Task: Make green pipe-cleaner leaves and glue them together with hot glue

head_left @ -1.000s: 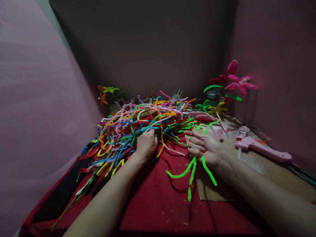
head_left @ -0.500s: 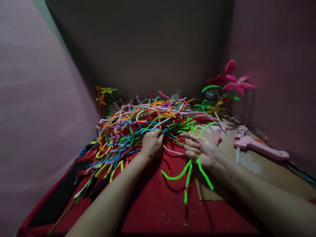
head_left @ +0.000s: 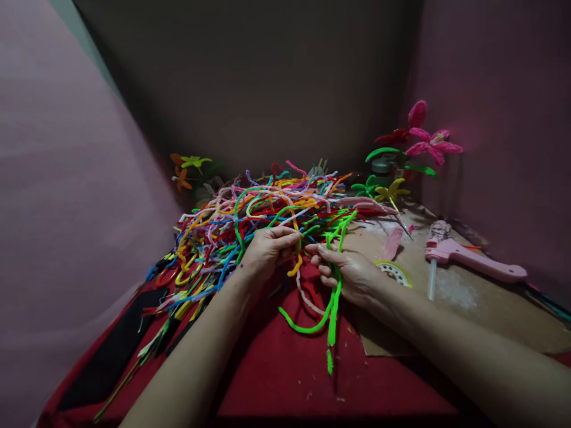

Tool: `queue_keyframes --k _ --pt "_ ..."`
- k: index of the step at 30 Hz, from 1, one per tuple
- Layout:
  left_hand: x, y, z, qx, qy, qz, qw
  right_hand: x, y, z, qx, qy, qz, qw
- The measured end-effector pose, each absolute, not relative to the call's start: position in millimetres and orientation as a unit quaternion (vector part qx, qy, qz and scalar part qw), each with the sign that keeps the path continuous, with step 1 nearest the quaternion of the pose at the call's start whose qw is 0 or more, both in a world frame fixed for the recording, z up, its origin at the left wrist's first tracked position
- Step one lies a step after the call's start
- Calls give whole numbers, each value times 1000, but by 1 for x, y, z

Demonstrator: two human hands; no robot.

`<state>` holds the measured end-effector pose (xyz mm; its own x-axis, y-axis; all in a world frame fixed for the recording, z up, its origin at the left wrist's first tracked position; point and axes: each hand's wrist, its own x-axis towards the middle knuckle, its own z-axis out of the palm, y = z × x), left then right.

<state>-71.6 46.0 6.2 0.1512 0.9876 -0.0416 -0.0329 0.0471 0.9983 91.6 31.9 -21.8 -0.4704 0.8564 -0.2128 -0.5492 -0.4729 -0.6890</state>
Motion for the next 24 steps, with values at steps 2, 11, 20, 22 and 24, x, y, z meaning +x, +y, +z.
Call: queue_keyframes --k 2,11,20,22,24 --pt "-67 43 8 520 458 450 564 86 30 -22 -272 -295 805 436" --pt "-54 33 7 678 525 362 366 76 35 -25 -298 -357 741 484" --pt "-76 39 -3 821 513 236 87 93 46 -20 -305 -257 761 512" --pt "-77 38 -1 825 499 246 98 95 48 -17 -304 -237 765 516" --pt "-76 37 1 829 488 248 112 96 48 -16 -300 -232 769 515"
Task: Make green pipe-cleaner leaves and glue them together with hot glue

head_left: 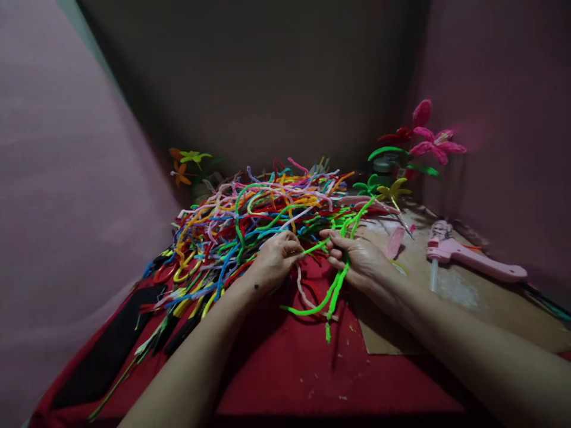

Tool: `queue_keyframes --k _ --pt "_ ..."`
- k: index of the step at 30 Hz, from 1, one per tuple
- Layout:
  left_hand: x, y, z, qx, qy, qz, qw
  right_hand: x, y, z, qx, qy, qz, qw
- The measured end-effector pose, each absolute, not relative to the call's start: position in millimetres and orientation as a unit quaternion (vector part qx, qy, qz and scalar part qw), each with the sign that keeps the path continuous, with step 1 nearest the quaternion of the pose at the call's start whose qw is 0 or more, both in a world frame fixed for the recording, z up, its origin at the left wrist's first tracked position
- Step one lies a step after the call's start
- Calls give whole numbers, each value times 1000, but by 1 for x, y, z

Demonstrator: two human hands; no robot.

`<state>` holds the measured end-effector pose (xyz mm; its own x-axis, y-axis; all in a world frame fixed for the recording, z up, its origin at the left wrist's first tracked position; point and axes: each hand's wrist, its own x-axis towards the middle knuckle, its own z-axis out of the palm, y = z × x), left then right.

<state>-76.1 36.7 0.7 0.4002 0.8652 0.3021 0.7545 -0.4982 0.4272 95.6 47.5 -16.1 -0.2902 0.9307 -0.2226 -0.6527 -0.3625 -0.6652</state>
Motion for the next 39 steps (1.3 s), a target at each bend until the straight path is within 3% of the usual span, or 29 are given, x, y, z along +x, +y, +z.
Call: queue_keyframes --k 9,16,22,30,39 --pt "-67 32 -2 834 479 243 128 80 35 -26 -259 -290 782 487" --pt "-72 34 -6 834 494 225 104 87 42 -23 -273 -218 777 524" --pt "-80 41 -11 841 483 220 101 99 46 -16 -179 -147 824 517" --pt "-84 46 -19 853 475 198 90 111 53 -8 -174 -181 795 552" --pt "-96 55 -27 818 513 223 137 146 37 32 -132 -259 784 549"
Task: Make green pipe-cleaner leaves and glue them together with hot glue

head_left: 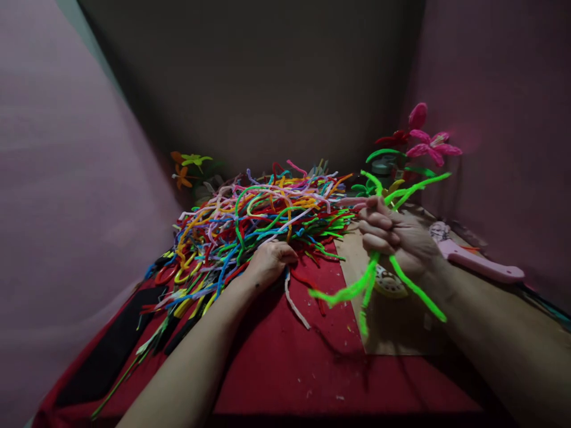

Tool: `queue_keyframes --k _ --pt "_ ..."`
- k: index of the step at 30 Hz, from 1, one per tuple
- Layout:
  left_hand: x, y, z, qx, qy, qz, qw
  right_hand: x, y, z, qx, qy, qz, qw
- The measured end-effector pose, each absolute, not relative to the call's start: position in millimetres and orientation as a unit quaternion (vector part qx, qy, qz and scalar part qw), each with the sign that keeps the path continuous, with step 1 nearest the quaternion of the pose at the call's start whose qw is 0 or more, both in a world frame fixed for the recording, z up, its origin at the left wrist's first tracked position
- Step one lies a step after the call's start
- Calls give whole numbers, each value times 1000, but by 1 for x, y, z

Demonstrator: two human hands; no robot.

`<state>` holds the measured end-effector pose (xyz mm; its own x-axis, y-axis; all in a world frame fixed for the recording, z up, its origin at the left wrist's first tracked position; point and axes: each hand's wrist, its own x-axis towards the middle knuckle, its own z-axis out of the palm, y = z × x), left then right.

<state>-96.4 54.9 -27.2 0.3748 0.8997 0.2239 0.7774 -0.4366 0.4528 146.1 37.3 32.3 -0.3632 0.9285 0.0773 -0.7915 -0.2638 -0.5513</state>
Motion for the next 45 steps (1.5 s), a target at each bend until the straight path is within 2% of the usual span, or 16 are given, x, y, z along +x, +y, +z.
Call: queue_keyframes --k 5,7,10,13,17,20,28,35,42,45 --pt "-90 44 -11 816 501 263 121 147 38 32 -164 -239 802 522" --pt "-78 32 3 789 512 307 145 142 40 26 -185 -220 808 514" --pt "-49 9 20 725 487 357 332 132 38 15 -202 -231 803 511" --pt "-17 -9 23 669 404 342 522 121 31 7 -194 -274 785 520" --pt "4 -19 7 525 359 350 688 108 22 3 -172 -307 736 579" --pt "0 -19 -1 466 369 306 743 106 21 4 -166 -300 744 574" --pt "-19 -16 12 467 368 315 740 118 31 7 -197 -243 774 550" --pt "-24 -15 18 510 416 302 690 119 31 8 -154 -246 792 538" --pt "-23 -13 21 570 475 341 577 118 38 4 -127 -231 802 535" --pt "-24 -14 23 654 495 325 470 117 38 5 -136 -208 808 534"
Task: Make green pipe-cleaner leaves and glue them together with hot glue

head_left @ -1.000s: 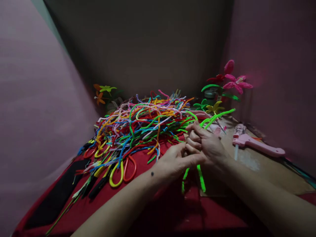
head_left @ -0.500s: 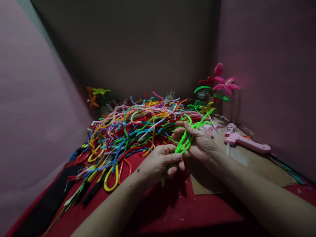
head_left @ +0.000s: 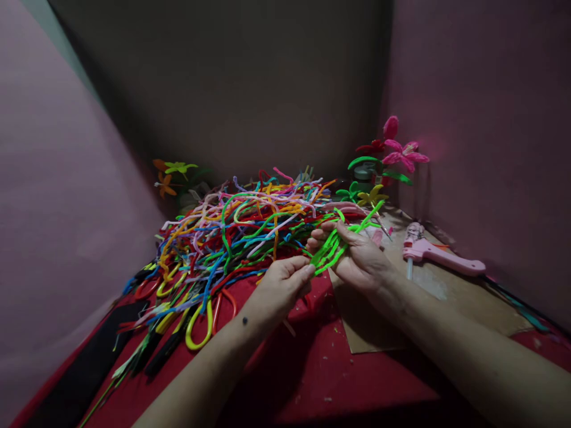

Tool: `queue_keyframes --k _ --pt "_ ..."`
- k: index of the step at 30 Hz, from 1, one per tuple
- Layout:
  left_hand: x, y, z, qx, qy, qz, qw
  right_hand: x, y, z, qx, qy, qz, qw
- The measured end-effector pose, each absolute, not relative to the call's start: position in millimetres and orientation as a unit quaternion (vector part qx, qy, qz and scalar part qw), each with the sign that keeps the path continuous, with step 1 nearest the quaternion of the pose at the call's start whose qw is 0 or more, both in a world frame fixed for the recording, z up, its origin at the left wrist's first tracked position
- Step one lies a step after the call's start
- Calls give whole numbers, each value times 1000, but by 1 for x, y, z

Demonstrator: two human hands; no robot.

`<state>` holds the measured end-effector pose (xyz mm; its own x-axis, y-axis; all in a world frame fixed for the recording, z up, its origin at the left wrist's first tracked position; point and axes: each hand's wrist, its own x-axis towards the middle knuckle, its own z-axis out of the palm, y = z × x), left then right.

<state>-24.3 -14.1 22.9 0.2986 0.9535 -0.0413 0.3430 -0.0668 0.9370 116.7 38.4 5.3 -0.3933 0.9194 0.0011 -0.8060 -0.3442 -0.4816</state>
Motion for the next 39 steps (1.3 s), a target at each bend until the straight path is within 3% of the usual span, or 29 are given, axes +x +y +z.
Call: queue_keyframes --k 5,9,18,22,25,29,35,39 --pt "-26 -26 21 810 546 187 100 122 40 12 -156 -156 812 540" --pt "-26 -31 16 842 532 90 -31 131 45 13 -168 -155 794 563" --pt "-58 -33 14 837 543 55 -29 160 63 21 -231 -151 719 638" --pt "-86 -29 12 772 628 72 68 161 61 23 -259 -205 655 680" --pt "-96 -25 16 748 625 167 152 141 40 18 -226 -351 680 603" --pt "-90 -26 21 725 609 248 204 111 9 3 -250 -506 725 394" --pt "-72 -33 20 761 592 212 157 90 3 -13 -330 -580 635 389" --pt "-75 -28 20 766 620 152 73 102 15 -9 -377 -498 657 423"
